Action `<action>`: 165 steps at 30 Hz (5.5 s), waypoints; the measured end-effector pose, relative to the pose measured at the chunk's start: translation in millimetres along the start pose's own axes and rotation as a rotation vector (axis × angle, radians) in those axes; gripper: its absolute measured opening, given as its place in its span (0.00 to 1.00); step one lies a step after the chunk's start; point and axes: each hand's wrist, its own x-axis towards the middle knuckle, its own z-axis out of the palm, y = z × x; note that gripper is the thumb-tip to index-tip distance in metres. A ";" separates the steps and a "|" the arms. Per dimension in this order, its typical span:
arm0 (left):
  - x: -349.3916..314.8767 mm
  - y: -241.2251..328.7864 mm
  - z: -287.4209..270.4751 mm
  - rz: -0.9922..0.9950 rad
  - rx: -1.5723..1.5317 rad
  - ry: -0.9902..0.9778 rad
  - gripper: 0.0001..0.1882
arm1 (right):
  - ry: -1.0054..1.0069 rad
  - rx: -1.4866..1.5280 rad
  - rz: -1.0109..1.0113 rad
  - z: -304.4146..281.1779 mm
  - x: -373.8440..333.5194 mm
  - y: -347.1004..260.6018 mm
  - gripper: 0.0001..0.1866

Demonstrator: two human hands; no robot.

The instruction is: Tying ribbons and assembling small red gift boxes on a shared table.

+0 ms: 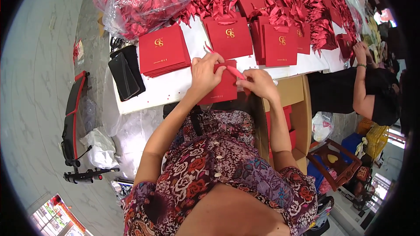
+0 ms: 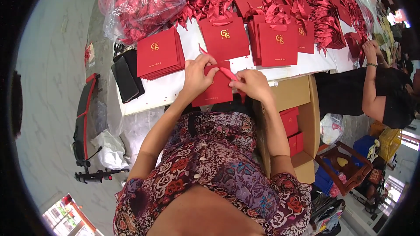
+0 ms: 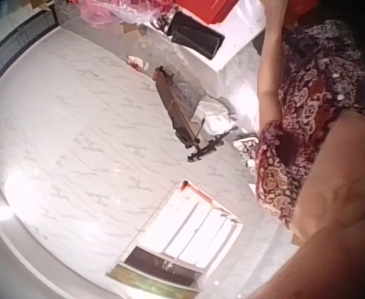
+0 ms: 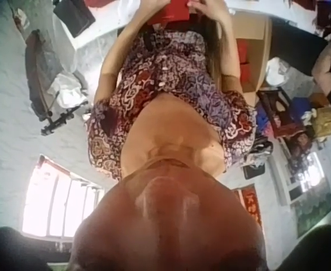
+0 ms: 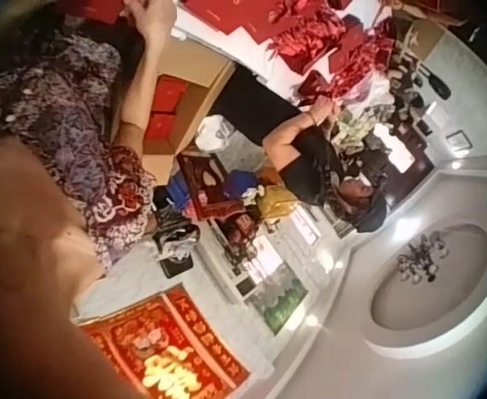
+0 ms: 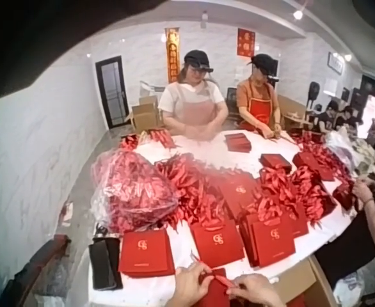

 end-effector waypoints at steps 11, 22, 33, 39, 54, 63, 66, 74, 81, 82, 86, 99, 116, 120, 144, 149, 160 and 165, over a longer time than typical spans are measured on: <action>-41.6 37.3 34.1 -0.163 -0.680 -0.018 0.14 | 0.201 0.960 -0.014 37.6 42.3 -10.8 0.13; -58.1 -4.4 -1.2 -0.567 -0.901 -0.260 0.13 | 0.673 0.270 -0.157 27.5 27.5 -20.0 0.22; -36.0 -12.2 -21.8 -0.587 -0.985 -0.306 0.15 | 0.162 0.338 -0.494 38.2 11.5 -37.5 0.13; -39.5 -12.4 -24.0 -0.469 -0.742 -0.335 0.16 | 0.118 0.375 -0.560 51.3 20.5 -22.3 0.08; -54.9 5.3 4.7 -0.101 -0.028 -0.019 0.34 | 0.372 0.292 -0.250 61.3 25.1 -8.1 0.06; -25.3 -9.8 6.4 -0.036 0.077 -0.097 0.27 | 0.421 0.156 -0.212 68.9 31.3 -3.6 0.06; -22.1 -11.9 7.5 0.002 0.030 -0.071 0.22 | 0.404 0.124 -0.193 69.4 33.3 -2.0 0.07; -23.5 -13.2 12.2 0.126 0.064 -0.038 0.12 | 0.363 0.253 -0.104 66.1 33.8 -12.1 0.07; -18.4 -16.3 8.3 0.005 -0.138 -0.086 0.11 | 0.444 0.069 -0.166 73.8 30.4 -22.1 0.08; -18.6 -15.7 11.0 0.010 -0.150 -0.062 0.12 | 0.467 -0.041 -0.190 74.7 29.8 -22.9 0.08; -21.3 -18.0 14.9 -0.016 -0.208 0.019 0.12 | 0.463 -0.035 -0.251 69.1 29.1 -22.5 0.08; -22.7 0.5 -13.3 0.168 -0.049 -0.007 0.10 | 0.117 0.113 -0.393 22.8 45.6 -6.3 0.10; -23.9 -1.0 -15.1 0.176 -0.076 -0.077 0.07 | 0.326 0.759 -0.113 43.4 76.0 -3.6 0.10; -25.2 -10.3 -16.4 0.136 -0.054 -0.061 0.07 | 0.412 0.518 -0.135 23.9 72.2 5.1 0.11; -10.7 -6.5 16.4 -0.174 -0.041 0.113 0.09 | 0.194 0.679 -0.247 43.6 47.3 15.5 0.02; -9.0 -11.5 25.8 -0.317 -0.165 0.073 0.09 | 0.201 0.712 -0.259 44.3 45.0 14.0 0.02; -1.8 3.4 19.4 -0.056 0.074 0.225 0.07 | 0.456 0.524 -0.284 53.4 48.8 3.6 0.03; 0.5 -5.3 32.4 -0.146 -0.156 0.233 0.07 | 0.481 0.639 -0.071 60.8 50.1 -3.7 0.03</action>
